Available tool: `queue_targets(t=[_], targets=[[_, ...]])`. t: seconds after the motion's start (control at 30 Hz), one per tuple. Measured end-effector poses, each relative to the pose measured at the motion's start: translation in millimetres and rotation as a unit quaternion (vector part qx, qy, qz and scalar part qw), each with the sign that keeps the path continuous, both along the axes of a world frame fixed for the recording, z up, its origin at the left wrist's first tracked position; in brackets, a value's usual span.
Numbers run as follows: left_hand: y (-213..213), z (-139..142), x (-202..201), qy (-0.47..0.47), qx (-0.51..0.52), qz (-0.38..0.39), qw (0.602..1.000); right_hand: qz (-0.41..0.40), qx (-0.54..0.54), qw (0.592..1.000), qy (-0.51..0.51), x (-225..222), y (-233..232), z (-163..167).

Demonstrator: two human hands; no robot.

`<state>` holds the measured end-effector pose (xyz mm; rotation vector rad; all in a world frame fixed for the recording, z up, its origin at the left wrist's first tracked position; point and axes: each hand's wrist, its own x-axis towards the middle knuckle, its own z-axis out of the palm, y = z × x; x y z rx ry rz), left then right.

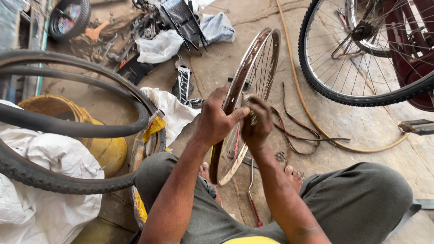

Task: The person sits on the floor and uses a small tool to adjust the spokes on a bicycle wheel rim. They rotate the wheel and continue to tighten or loosen the spoke nipples to true the wheel.

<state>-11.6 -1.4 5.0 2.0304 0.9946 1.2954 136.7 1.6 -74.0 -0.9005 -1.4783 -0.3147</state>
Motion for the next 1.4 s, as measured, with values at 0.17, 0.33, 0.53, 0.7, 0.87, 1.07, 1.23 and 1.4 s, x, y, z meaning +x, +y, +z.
queue_targets(t=[0.17,0.33,0.53,0.7,0.87,1.07,1.23,1.4], targets=[[-2,10,-2,0.008,-0.128,-0.008,0.992,0.062,-0.166,0.978,0.111,27,8,-5],[-8,12,2,-0.078,-0.17,-0.08,0.979,0.142,-0.246,0.942,0.178,11,0,-13],[-12,-4,7,-0.077,-0.138,-0.088,0.983,0.192,-0.281,0.904,0.257,13,-4,-13],[-22,-23,8,-0.092,-0.042,-0.059,0.993,0.231,-0.245,0.901,0.274,18,-6,-13],[-8,-27,17,-0.044,-0.125,-0.048,0.99,0.304,-0.268,0.859,0.313,20,-2,-14],[-6,-16,17,-0.053,-0.057,-0.032,0.996,0.291,-0.274,0.856,0.328,21,1,-16],[-8,-11,18,-0.013,-0.092,-0.003,0.996,0.291,-0.274,0.857,0.325,23,0,-17],[-7,-13,17,-0.033,-0.059,-0.012,0.998,0.287,-0.281,0.857,0.323,22,-1,-15]])
